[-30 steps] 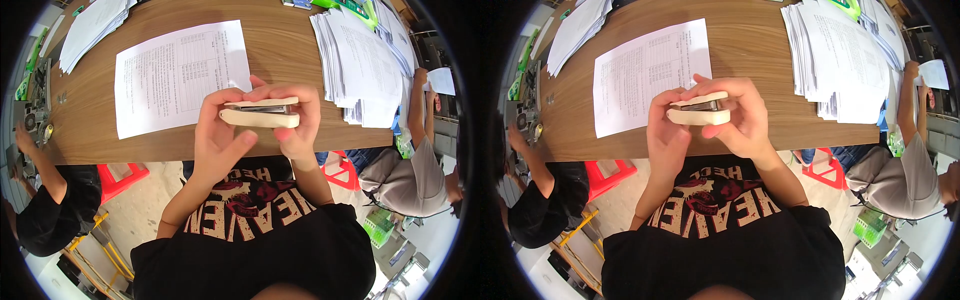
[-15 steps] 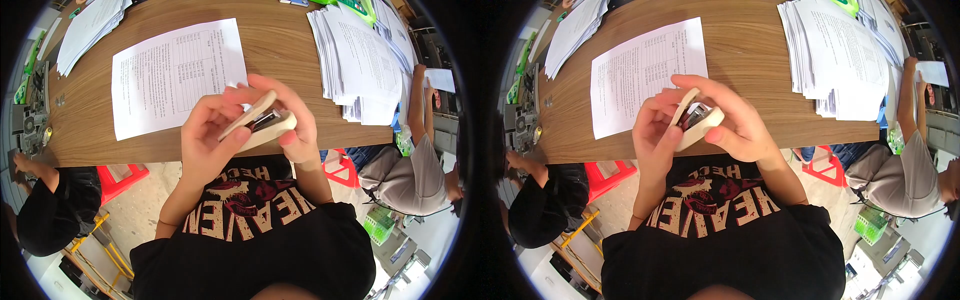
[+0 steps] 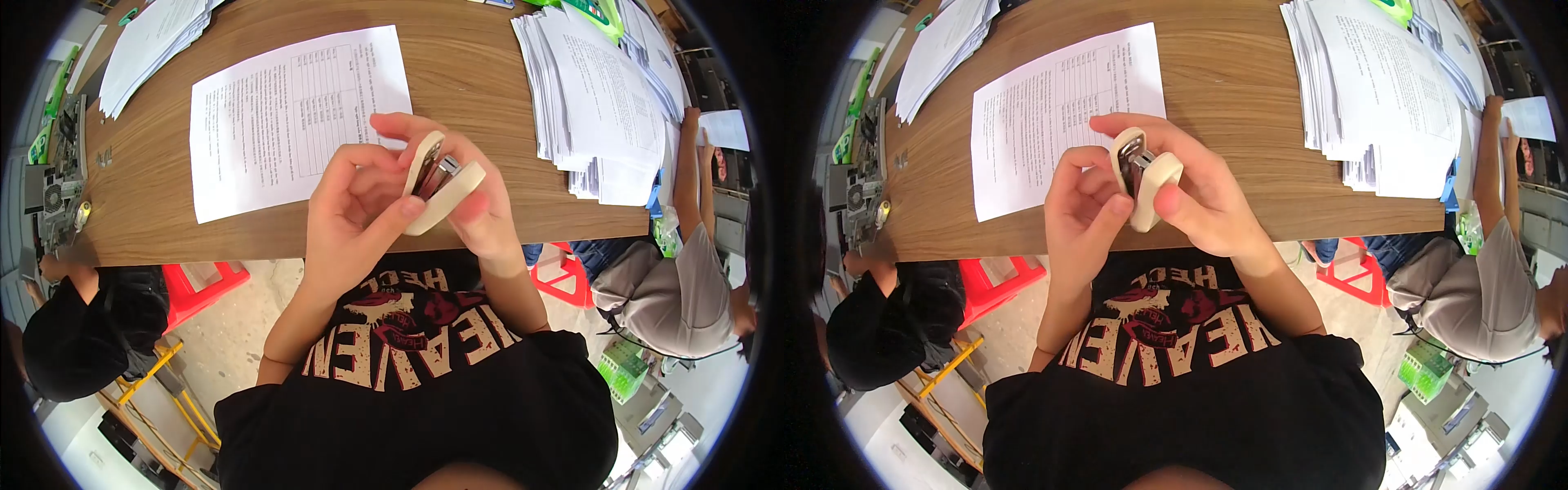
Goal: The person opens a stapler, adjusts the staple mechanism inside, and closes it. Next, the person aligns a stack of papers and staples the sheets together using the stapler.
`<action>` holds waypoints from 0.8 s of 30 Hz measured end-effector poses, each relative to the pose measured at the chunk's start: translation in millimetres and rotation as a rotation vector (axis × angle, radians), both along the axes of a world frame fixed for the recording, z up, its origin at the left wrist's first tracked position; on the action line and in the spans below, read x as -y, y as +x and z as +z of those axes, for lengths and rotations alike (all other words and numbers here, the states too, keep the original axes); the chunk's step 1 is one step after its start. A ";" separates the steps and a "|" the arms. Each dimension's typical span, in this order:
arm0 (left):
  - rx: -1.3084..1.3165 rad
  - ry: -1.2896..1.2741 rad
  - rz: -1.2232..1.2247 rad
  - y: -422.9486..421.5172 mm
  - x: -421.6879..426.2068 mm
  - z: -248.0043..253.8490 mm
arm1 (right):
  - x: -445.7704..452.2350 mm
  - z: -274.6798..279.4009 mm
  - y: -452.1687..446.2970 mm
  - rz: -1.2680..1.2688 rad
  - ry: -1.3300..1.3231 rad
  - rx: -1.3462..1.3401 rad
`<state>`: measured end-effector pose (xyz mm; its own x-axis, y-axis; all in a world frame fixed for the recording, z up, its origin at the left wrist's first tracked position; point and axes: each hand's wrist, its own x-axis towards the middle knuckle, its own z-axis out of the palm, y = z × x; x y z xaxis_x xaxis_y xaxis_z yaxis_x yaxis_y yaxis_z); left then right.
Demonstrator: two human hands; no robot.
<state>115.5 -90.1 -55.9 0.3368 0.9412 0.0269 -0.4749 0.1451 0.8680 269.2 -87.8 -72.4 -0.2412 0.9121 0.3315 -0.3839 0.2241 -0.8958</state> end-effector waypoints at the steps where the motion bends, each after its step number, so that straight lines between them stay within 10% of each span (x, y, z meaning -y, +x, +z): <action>1: 0.000 0.003 -0.003 -0.8 -2.9 -2.1 | 0.5 3.9 1.5 -0.046 0.008 0.011; 4: -0.602 0.433 0.248 -16.8 -30.6 -6.0 | -4.5 3.3 16.0 -0.059 0.024 0.046; 12: -1.150 0.952 -0.007 -27.7 -170.8 -2.9 | -15.7 9.7 35.5 -0.065 -0.004 0.207; 24: -1.481 0.889 -0.158 -25.9 -210.2 -34.4 | -30.0 9.0 53.6 -0.131 -0.014 0.389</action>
